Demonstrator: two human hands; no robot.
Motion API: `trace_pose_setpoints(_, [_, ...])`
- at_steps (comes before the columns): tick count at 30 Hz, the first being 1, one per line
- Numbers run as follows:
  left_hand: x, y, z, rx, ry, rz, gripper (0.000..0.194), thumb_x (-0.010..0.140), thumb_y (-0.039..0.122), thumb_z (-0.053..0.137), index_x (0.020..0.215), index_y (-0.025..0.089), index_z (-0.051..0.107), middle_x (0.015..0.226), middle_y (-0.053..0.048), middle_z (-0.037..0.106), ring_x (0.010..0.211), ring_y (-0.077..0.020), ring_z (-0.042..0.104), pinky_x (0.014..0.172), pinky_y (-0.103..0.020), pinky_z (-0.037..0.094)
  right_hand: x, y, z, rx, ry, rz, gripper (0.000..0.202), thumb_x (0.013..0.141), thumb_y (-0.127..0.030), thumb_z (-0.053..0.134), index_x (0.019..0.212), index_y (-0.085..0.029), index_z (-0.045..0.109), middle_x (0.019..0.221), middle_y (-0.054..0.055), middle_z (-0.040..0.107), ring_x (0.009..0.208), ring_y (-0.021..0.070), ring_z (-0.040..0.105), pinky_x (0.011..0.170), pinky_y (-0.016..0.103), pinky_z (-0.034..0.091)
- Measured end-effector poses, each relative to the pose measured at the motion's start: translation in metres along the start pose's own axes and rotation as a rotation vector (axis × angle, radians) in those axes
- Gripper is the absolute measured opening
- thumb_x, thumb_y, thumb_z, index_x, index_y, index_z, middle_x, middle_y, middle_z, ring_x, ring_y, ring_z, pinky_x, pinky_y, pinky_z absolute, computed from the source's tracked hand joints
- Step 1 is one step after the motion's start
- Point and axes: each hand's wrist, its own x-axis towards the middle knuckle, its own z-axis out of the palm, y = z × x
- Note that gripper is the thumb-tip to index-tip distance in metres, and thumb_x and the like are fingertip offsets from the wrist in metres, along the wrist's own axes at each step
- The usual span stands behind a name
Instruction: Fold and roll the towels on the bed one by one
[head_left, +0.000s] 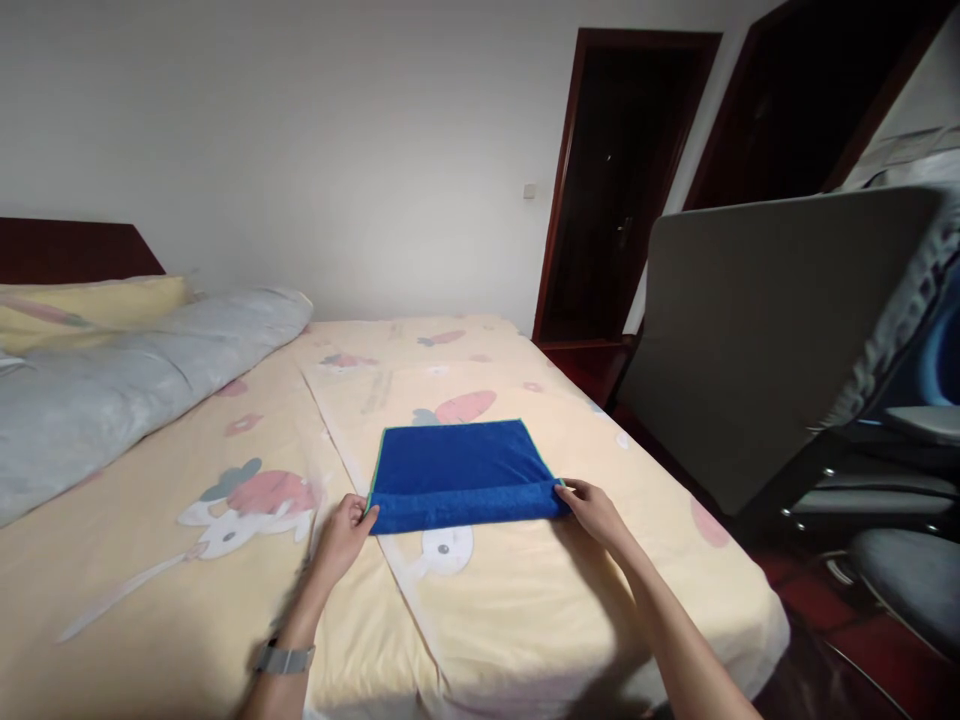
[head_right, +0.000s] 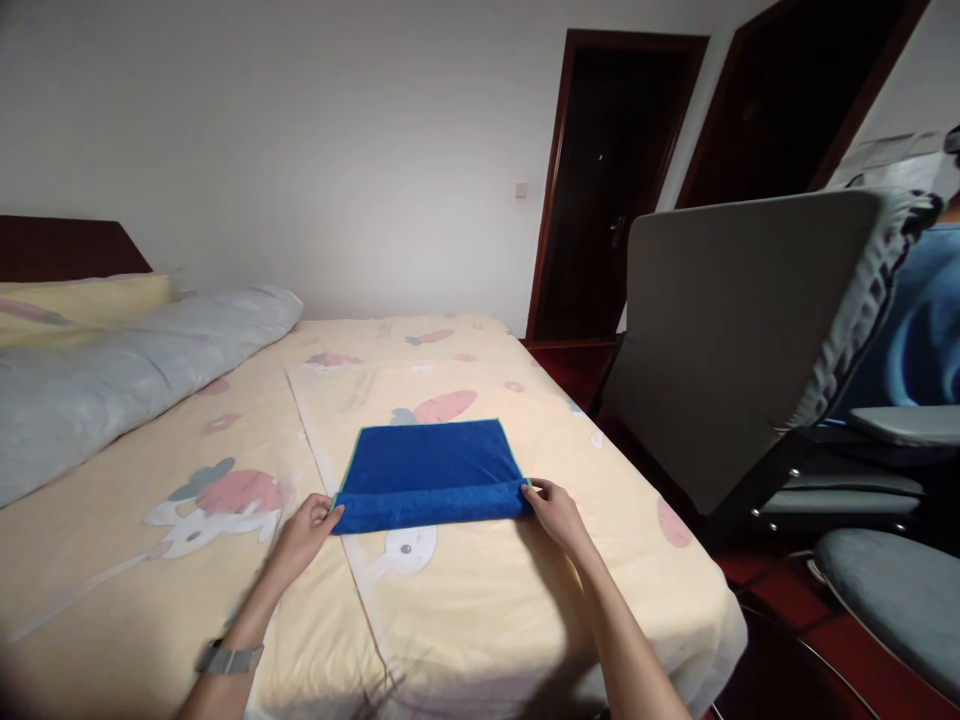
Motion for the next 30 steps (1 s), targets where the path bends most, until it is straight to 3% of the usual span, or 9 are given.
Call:
trace_pose_setpoints(4, [0.001, 0.000, -0.006, -0.112, 0.011, -0.047, 0.040, 0.077, 0.061, 0.057, 0.089, 0.024, 0.047, 0.065, 0.002, 0.063, 0.067, -0.0211, 0.067, 0.058, -0.028, 0.049, -0.001, -0.001, 0.000, 0.055, 0.033, -0.011, 0.049, 0.089, -0.050, 0.054, 0.123, -0.015, 0.060, 0.079, 0.005, 0.071, 0.071, 0.0213, 0.070, 0.064, 0.029, 0.052])
trace_pose_setpoints(8, [-0.010, 0.006, -0.018, -0.175, -0.037, -0.105, 0.041, 0.075, 0.060, 0.058, 0.092, 0.024, 0.046, 0.059, 0.006, 0.057, 0.054, -0.0170, 0.059, 0.047, -0.025, 0.042, -0.010, 0.004, -0.011, 0.132, -0.008, -0.037, 0.051, 0.084, -0.054, 0.058, 0.120, -0.019, 0.056, 0.071, -0.001, 0.066, 0.058, 0.0177, 0.062, 0.056, 0.027, 0.046])
trace_pose_setpoints(15, [-0.057, 0.002, -0.030, -0.104, -0.189, -0.116, 0.026, 0.076, 0.047, 0.057, 0.089, 0.026, 0.046, 0.056, 0.010, 0.045, 0.046, -0.0141, 0.052, 0.044, -0.024, 0.039, -0.048, 0.015, -0.029, -0.008, -0.160, -0.033, 0.042, 0.081, -0.053, 0.059, 0.110, -0.022, 0.057, 0.070, 0.000, 0.066, 0.066, 0.0207, 0.064, 0.061, 0.029, 0.045])
trace_pose_setpoints(18, [-0.067, 0.001, -0.034, 0.175, -0.109, 0.026, 0.018, 0.077, 0.037, 0.056, 0.091, 0.026, 0.052, 0.068, 0.004, 0.055, 0.059, -0.0189, 0.061, 0.057, -0.030, 0.048, -0.060, 0.012, -0.031, -0.202, -0.134, -0.058, 0.036, 0.083, -0.047, 0.058, 0.110, -0.024, 0.057, 0.073, 0.001, 0.067, 0.070, 0.0227, 0.065, 0.066, 0.031, 0.046])
trace_pose_setpoints(20, [-0.069, 0.006, -0.037, 0.315, -0.046, 0.185, 0.019, 0.079, 0.032, 0.057, 0.097, 0.026, 0.058, 0.090, -0.004, 0.065, 0.085, -0.0247, 0.068, 0.078, -0.035, 0.053, -0.065, 0.006, -0.034, -0.300, -0.069, -0.122, 0.035, 0.083, -0.044, 0.059, 0.111, -0.025, 0.058, 0.084, 0.004, 0.068, 0.079, 0.0252, 0.066, 0.070, 0.033, 0.048])
trace_pose_setpoints(22, [-0.071, 0.014, -0.041, 0.378, -0.075, 0.340, 0.020, 0.084, 0.031, 0.057, 0.103, 0.026, 0.064, 0.110, -0.008, 0.066, 0.106, -0.0276, 0.064, 0.094, -0.038, 0.050, -0.069, -0.003, -0.038, -0.324, -0.027, -0.254, 0.032, 0.084, -0.041, 0.059, 0.112, -0.024, 0.060, 0.101, 0.009, 0.067, 0.094, 0.0273, 0.065, 0.080, 0.036, 0.049])
trace_pose_setpoints(26, [-0.076, 0.023, -0.043, 0.445, -0.259, 0.479, 0.027, 0.084, 0.028, 0.060, 0.110, 0.030, 0.069, 0.125, -0.007, 0.065, 0.120, -0.0281, 0.059, 0.104, -0.039, 0.047, -0.076, -0.017, -0.039, -0.296, -0.276, -0.529, 0.042, 0.076, -0.019, 0.060, 0.117, -0.025, 0.062, 0.125, 0.009, 0.060, 0.118, 0.0264, 0.056, 0.102, 0.036, 0.043])
trace_pose_setpoints(28, [-0.078, 0.022, -0.041, 0.469, -0.309, 0.479, 0.041, 0.078, 0.018, 0.059, 0.116, 0.031, 0.068, 0.128, -0.005, 0.065, 0.123, -0.0281, 0.058, 0.106, -0.041, 0.046, -0.078, -0.019, -0.034, -0.345, -0.352, -0.550, 0.055, 0.066, -0.009, 0.056, 0.119, -0.024, 0.062, 0.128, 0.009, 0.060, 0.119, 0.0272, 0.055, 0.103, 0.037, 0.043])
trace_pose_setpoints(30, [-0.077, 0.019, -0.039, 0.479, -0.323, 0.462, 0.052, 0.071, 0.010, 0.055, 0.117, 0.029, 0.068, 0.127, -0.005, 0.067, 0.122, -0.0275, 0.059, 0.107, -0.041, 0.046, -0.077, -0.017, -0.029, -0.404, -0.331, -0.526, 0.062, 0.060, -0.004, 0.050, 0.118, -0.022, 0.064, 0.125, 0.009, 0.062, 0.117, 0.0280, 0.057, 0.102, 0.038, 0.043])
